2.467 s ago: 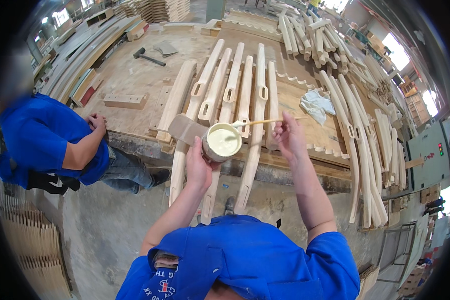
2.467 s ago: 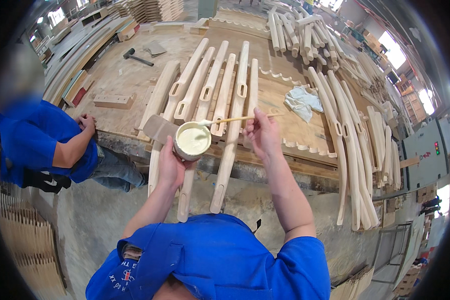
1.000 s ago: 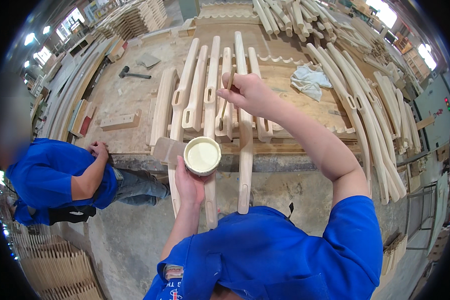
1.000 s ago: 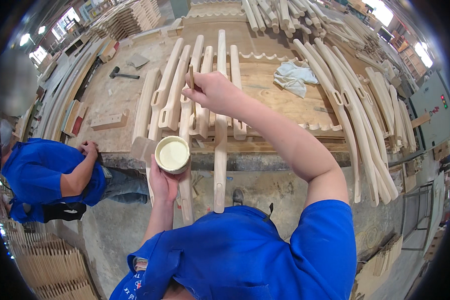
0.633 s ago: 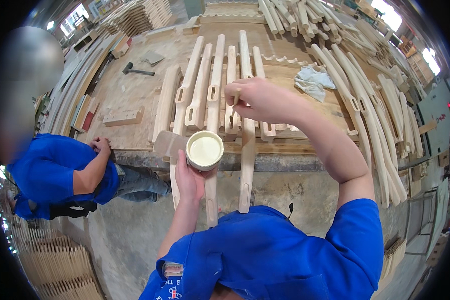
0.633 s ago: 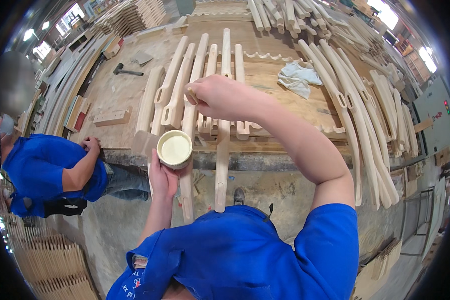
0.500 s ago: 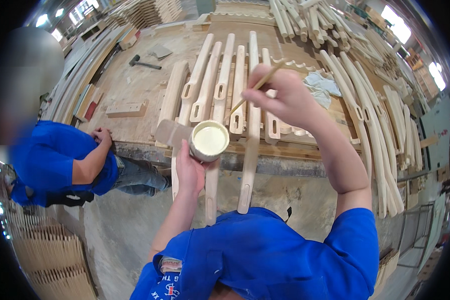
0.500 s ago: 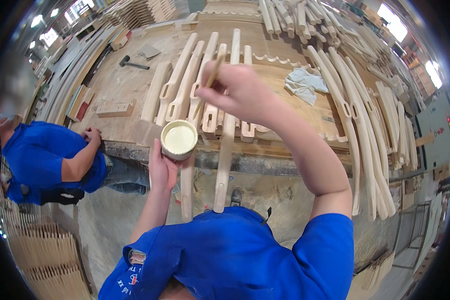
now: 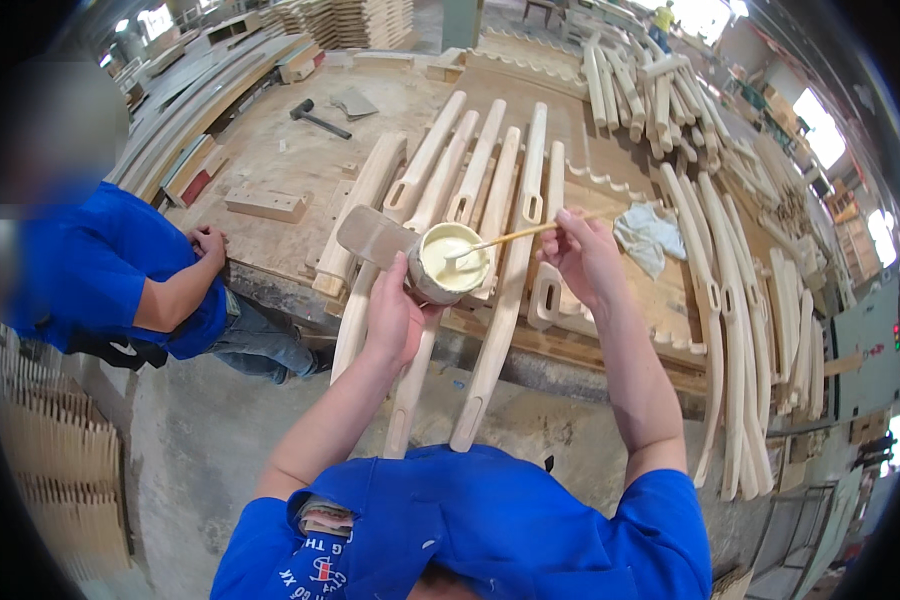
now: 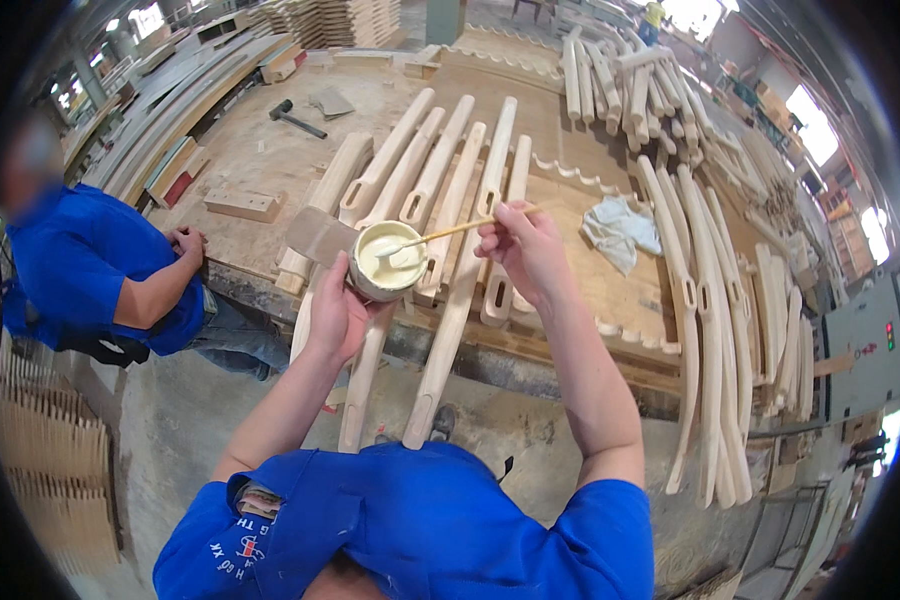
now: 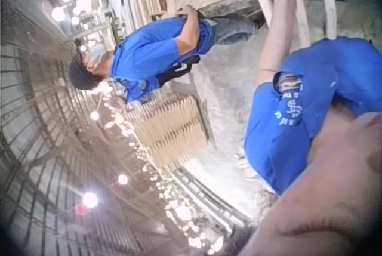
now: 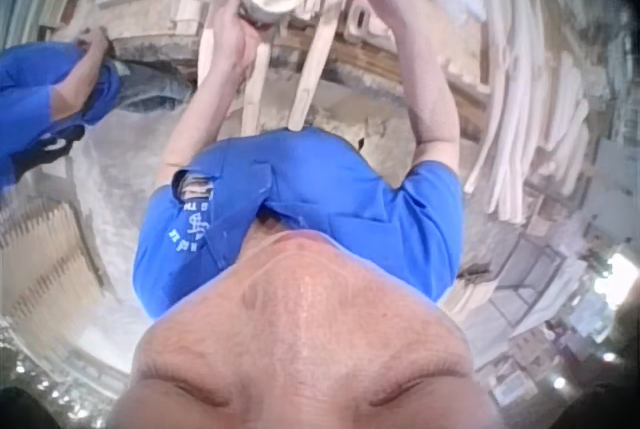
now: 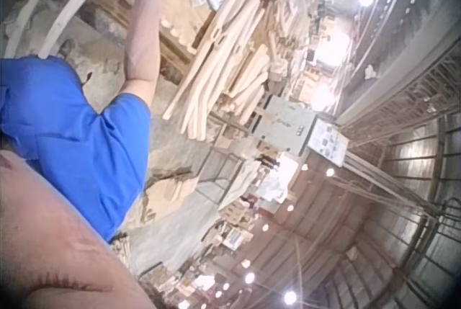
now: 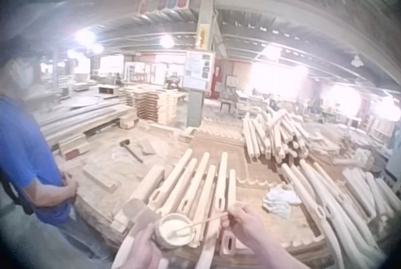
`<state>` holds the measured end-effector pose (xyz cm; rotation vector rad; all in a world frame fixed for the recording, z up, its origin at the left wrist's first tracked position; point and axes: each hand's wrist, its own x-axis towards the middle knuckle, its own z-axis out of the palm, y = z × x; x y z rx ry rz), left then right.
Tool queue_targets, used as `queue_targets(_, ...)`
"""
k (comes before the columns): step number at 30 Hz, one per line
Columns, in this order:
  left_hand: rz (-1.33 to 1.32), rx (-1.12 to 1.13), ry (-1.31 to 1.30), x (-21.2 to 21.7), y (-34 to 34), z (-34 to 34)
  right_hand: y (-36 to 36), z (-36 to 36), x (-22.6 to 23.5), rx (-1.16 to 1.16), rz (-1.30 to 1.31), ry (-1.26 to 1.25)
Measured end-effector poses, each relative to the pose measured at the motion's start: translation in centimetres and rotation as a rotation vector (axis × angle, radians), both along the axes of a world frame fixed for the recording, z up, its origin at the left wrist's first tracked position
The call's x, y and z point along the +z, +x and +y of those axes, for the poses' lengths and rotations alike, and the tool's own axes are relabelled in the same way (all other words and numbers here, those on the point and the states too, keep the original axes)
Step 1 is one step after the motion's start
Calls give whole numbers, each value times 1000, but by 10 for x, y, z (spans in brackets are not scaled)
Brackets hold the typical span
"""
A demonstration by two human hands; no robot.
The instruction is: The person applies a light-colored adhesive to the ends of several curved wooden pieces using a small brush and container. They then place the treated pieces onto a workbench alongside other similar parts.
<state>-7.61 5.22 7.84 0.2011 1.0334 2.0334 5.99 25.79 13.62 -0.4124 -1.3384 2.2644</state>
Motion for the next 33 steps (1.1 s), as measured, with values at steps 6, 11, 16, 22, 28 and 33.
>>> queue_targets(6,-61,-16,65,12,-5,19,8,8,-6,-150,77,-16)
queue_targets(11,-41,-30,61,13,-5,45,5,26,-19,-229,-6,-97)
queue_targets(16,-21,-52,58,15,-3,65,6,39,-23,-298,16,-166)
queue_targets(22,2,-68,61,12,-3,69,12,63,-6,-309,25,-83)
queue_targets(28,34,-106,-90,13,31,35,7,95,16,-459,-61,464)
queue_targets(33,3,-199,-90,-9,61,5,-16,95,25,-422,-214,822)
